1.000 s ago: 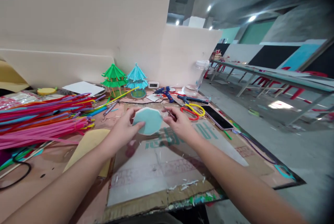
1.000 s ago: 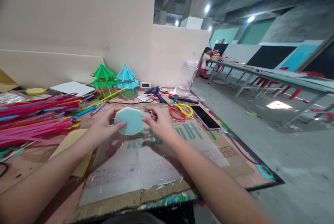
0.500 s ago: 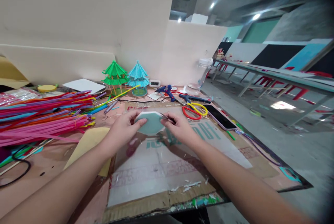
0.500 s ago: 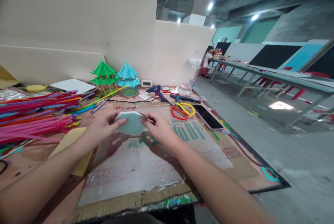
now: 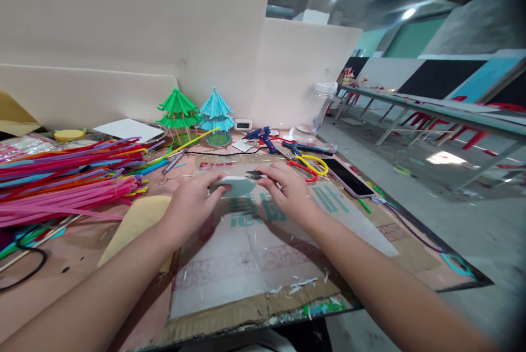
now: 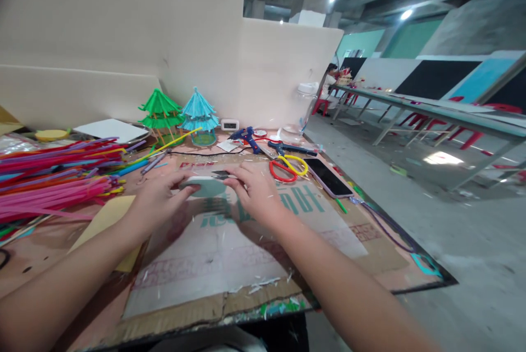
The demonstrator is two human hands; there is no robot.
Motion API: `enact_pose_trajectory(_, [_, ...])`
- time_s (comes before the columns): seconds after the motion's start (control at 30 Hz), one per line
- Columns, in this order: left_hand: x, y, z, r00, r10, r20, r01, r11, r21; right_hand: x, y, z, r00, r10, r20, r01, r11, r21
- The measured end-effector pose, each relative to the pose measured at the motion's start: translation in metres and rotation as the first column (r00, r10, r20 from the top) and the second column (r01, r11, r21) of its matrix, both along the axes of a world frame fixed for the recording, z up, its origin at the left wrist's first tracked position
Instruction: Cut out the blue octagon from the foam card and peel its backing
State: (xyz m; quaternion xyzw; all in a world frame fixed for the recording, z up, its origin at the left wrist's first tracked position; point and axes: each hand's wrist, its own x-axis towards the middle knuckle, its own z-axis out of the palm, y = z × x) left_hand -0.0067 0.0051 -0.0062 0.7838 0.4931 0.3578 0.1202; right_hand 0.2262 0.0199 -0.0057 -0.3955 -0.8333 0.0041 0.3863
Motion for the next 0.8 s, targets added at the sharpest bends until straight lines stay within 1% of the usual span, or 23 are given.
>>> enact_pose_trajectory(0.2, [0.0006,-0.0024,-0.0002,0.999,0.015,-0.050,-0.012,0.998,0.058,-0.0044,-0.0032,-0.0014,0.999,-0.004,0.052,0.003,1.000,0.015])
enact_pose_trajectory(0.37, [0.0038,-0.0051,0.0006,0.996,-0.036,-0.078,0.039,0.998,0.041,-0.0071,-0.0051,-0.0013,0.997,-0.012,0.080,0.010,0.999,0.031])
enact_pose_trajectory(0.6, [0.0057,-0.0084,0.0019,0.994,-0.036,-0.101,0.041,0.998,0.042,-0.0075,-0.0066,-0.0004,0.996,0.014,0.091,-0.017,1.000,0.027])
enact_pose_trajectory(0.7, [0.0055,-0.0084,0.0015,0.993,-0.026,-0.113,0.033,0.998,0.062,-0.0084,-0.0071,-0.0013,0.997,0.012,0.082,-0.013,1.000,0.009])
enact_pose_trajectory(0.8, [0.0059,-0.0090,0.0023,0.992,-0.024,-0.125,0.031,0.998,0.054,-0.0093,-0.0064,-0.0021,0.998,0.018,0.061,-0.018,1.000,-0.006])
